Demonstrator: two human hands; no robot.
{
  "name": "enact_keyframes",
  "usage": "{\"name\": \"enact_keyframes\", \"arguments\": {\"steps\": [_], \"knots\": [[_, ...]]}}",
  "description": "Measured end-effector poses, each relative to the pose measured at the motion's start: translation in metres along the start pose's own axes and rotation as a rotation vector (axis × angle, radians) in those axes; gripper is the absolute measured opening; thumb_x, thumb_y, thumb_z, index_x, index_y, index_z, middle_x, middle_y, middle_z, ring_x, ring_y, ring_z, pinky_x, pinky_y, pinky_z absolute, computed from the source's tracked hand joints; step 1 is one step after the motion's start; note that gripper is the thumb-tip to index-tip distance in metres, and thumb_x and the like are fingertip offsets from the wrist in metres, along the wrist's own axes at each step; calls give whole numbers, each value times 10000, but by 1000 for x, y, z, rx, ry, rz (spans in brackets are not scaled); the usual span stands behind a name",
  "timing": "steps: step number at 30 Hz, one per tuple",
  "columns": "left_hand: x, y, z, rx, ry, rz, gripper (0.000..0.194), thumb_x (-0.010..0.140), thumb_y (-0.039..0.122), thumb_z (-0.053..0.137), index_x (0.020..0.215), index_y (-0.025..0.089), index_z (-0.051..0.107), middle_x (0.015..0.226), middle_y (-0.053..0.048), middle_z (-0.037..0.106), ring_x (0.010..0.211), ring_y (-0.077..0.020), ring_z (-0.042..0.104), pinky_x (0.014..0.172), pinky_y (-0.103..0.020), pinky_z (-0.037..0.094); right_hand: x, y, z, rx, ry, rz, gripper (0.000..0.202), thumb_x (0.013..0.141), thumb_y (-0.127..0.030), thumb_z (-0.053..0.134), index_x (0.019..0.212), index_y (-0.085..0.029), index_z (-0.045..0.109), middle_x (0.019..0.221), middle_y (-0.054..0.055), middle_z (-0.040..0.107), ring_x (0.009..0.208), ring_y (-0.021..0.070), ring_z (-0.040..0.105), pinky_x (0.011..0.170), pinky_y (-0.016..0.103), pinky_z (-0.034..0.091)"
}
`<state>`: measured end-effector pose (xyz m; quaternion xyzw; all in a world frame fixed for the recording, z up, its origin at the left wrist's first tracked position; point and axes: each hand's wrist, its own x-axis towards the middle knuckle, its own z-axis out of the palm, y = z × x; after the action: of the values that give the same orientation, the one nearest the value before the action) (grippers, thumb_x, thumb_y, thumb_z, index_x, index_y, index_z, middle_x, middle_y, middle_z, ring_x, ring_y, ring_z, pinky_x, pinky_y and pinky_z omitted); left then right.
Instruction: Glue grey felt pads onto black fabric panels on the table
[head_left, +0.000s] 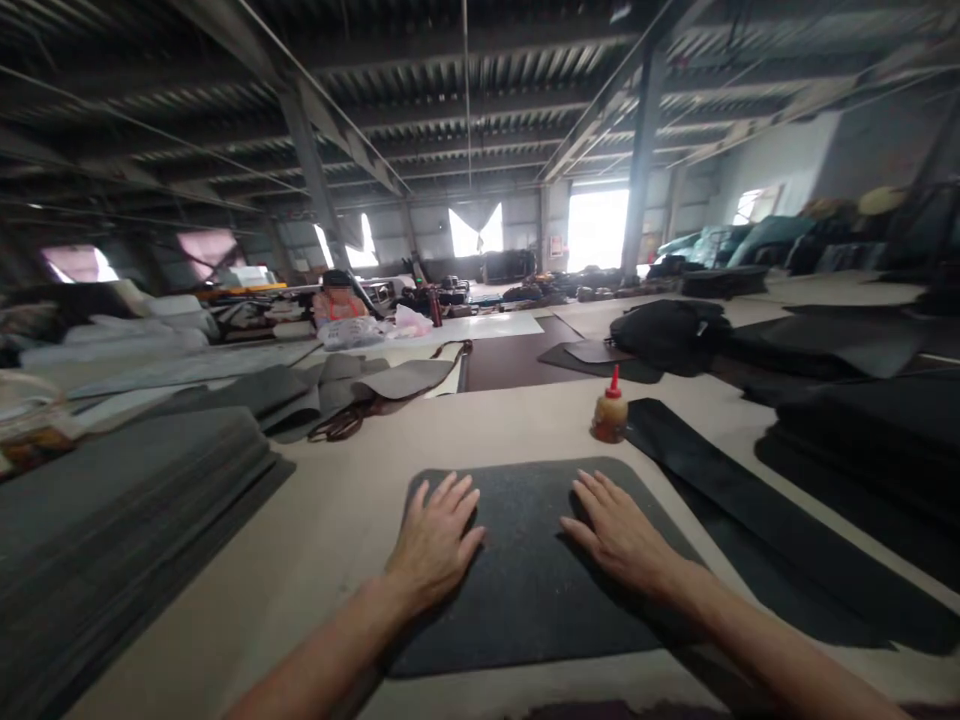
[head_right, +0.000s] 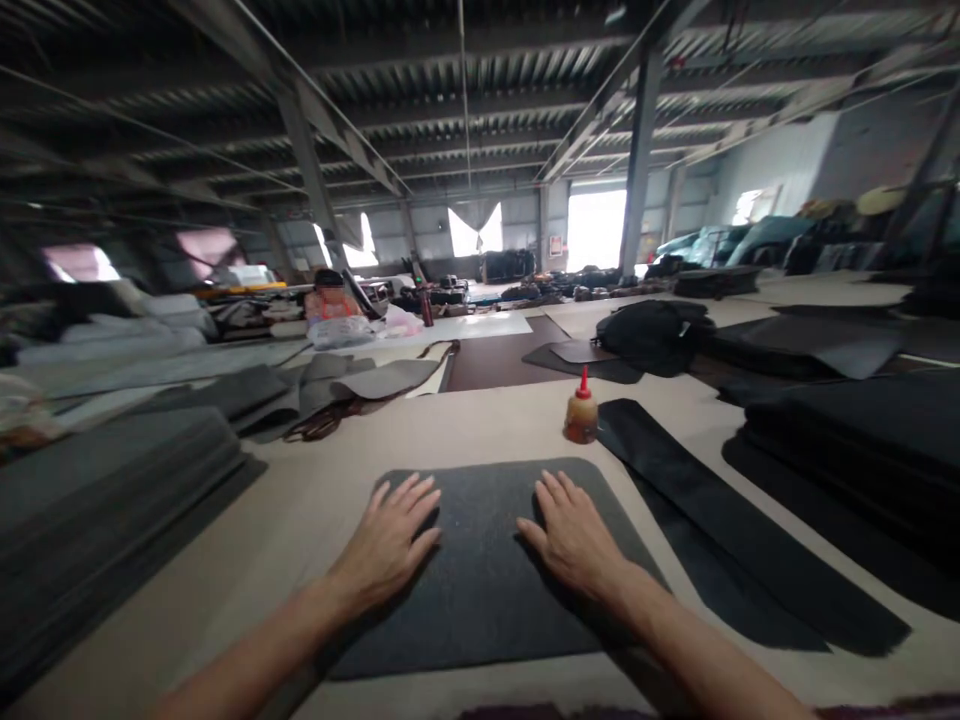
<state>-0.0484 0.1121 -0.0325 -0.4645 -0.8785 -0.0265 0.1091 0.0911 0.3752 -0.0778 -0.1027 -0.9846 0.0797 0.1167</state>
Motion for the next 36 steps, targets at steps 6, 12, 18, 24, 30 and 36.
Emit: {"name": "enact_keyframes", "arguments": {"steps": [6, 12, 18, 24, 30, 36], "knots": [[7, 17, 23, -126, -154, -34, 622, 977, 585, 374, 1521, 283, 389, 1616, 1, 308, 1510, -306, 232, 1216, -596, 208, 48, -21, -7, 97, -82, -121, 682, 1000, -603, 351, 1516, -161, 407, 1608, 109, 322, 1500, 307, 223, 1210, 522, 230], [17, -9, 35, -71, -173, -169, 774, 910, 721, 364, 1543, 276, 352, 1641, -29, 236, 1519, -360, 176, 1205, -603, 196, 49, -2, 3, 70, -43, 55, 901, 948, -755, 266, 1531, -76, 364, 1604, 209, 284, 1489, 365, 216, 1208, 512, 182], [25, -53, 45, -27, -131, -321, 874, 917, 700, 307, 1532, 81, 346, 1618, -145, 287, 1504, -297, 256, 1227, -464, 225, 44, 21, 2, 14, -16, 237, 1009, 908, -817, 240, 1515, -21, 364, 1579, 260, 303, 1470, 407, 232, 1190, 502, 199], [24, -59, 49, -26, -118, -331, 909, 907, 736, 289, 1539, 84, 332, 1622, -145, 279, 1503, -296, 257, 1227, -447, 224, 29, 50, 1, -55, -18, 370, 1020, 910, -795, 295, 1503, 34, 342, 1577, 292, 273, 1472, 395, 235, 1202, 479, 174], [23, -56, 48, -29, -127, -327, 881, 916, 713, 311, 1534, 85, 345, 1617, -157, 284, 1504, -307, 253, 1219, -463, 231, 6, 55, -14, -103, -51, 411, 914, 966, -680, 301, 1473, 77, 373, 1539, 308, 342, 1455, 416, 278, 1175, 569, 229], [22, -57, 47, -6, -129, -314, 824, 937, 667, 333, 1534, 99, 347, 1614, -166, 288, 1499, -302, 268, 1213, -465, 241, -15, 22, -13, -60, -39, 134, 797, 989, -659, 288, 1546, -92, 340, 1634, 135, 239, 1517, 280, 169, 1234, 442, 168]]}}
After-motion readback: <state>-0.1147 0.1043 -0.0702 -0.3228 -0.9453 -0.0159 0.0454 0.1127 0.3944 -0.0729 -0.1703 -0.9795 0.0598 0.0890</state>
